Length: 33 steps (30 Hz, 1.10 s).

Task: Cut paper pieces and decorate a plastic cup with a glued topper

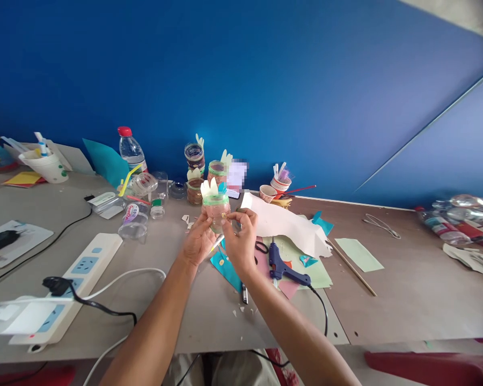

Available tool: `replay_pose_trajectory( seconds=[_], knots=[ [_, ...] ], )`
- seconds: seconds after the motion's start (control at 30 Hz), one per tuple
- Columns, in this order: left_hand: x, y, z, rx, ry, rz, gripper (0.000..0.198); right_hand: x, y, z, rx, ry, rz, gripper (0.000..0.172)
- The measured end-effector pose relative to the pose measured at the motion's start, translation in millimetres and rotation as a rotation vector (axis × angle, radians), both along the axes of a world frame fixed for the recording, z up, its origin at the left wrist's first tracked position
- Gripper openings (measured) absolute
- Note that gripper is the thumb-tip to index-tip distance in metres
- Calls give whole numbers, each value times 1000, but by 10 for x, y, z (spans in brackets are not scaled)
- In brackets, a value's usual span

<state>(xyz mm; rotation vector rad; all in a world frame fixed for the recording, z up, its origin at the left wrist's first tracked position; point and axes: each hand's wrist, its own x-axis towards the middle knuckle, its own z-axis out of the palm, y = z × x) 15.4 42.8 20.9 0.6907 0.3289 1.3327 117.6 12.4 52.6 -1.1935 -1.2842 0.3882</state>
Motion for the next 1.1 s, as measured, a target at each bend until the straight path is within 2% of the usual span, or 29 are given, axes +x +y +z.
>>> replay_pose_trajectory(
  seconds=[0.2,0.47,0.73,1.1],
  knots=[
    [-10,-12,-5,16,26,-15,25,7,31,-13,21,-129,-52,7],
    [-4,-33,16,1,22,-38,28,85,95,-34,149,-277,-67,11],
    [-3,-50,46,3,20,-73,33,191,155,48,227,-337,14,8],
    [-24,-49,48,5,29,-103,32,304,198,151,144,-282,125,12]
  ],
)
